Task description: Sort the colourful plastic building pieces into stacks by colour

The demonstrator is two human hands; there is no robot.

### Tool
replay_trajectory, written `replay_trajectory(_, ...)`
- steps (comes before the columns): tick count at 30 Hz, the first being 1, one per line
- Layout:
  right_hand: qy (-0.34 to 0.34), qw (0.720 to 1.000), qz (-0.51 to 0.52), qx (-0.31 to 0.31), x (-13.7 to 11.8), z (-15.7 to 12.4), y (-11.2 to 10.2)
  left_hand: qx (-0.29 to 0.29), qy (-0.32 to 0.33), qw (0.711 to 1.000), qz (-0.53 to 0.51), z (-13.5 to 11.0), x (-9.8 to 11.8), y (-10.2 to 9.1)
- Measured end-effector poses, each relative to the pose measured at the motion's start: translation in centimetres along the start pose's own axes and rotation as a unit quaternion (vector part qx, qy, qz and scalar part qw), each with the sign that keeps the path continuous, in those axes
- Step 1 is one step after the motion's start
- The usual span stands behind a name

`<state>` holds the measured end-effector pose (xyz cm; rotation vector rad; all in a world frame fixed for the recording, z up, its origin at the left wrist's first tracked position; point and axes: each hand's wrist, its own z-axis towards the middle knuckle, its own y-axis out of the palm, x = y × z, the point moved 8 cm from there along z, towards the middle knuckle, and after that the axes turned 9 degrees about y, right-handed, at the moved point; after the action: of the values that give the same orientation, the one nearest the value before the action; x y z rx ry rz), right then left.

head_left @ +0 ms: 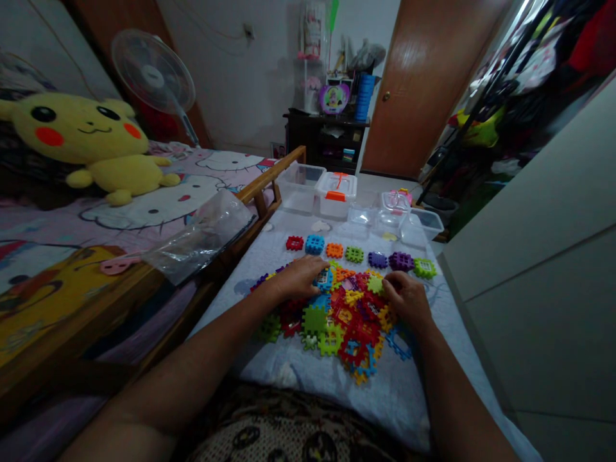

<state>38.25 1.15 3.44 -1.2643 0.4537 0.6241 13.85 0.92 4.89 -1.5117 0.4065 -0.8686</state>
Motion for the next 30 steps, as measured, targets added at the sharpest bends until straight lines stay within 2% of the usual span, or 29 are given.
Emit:
replay_trajectory(5,-0.001,1.000,0.000,0.003,-0.1,0.0,0.0,0.000,0.003,1.000,-0.017,0.1,0.1,-0.8)
replay_trajectory(8,-0.002,1.000,-0.002,0.002,-0.1,0.0,0.0,0.027,-0.009,0.999,-0.025,0.3,-0.7,-1.8)
replay_trajectory(12,-0.004,1.000,-0.003,0.000,-0.1,0.0,0.0,0.077,-0.062,0.995,-0.011,1.3,-4.3,-4.2)
replay_trajectory(16,-0.004,1.000,-0.001,0.003,-0.2,-0.1,0.0,0.073,-0.112,0.991,0.021,2.8,-8.3,-5.5)
replay_trajectory(19,-0.005,1.000,-0.002,0.004,-0.3,-0.1,-0.1,0.052,-0.099,0.993,0.027,4.2,-9.6,-5.0)
replay_trajectory(24,-0.007,1.000,-0.002,0.003,-0.4,-0.1,-0.2,0.024,-0.049,0.998,0.024,5.6,-9.3,-3.5)
replay_trajectory(30,0.000,1.000,-0.004,0.003,-0.4,-0.1,-0.3,-0.014,-0.077,0.997,0.025,5.7,-9.5,-2.5)
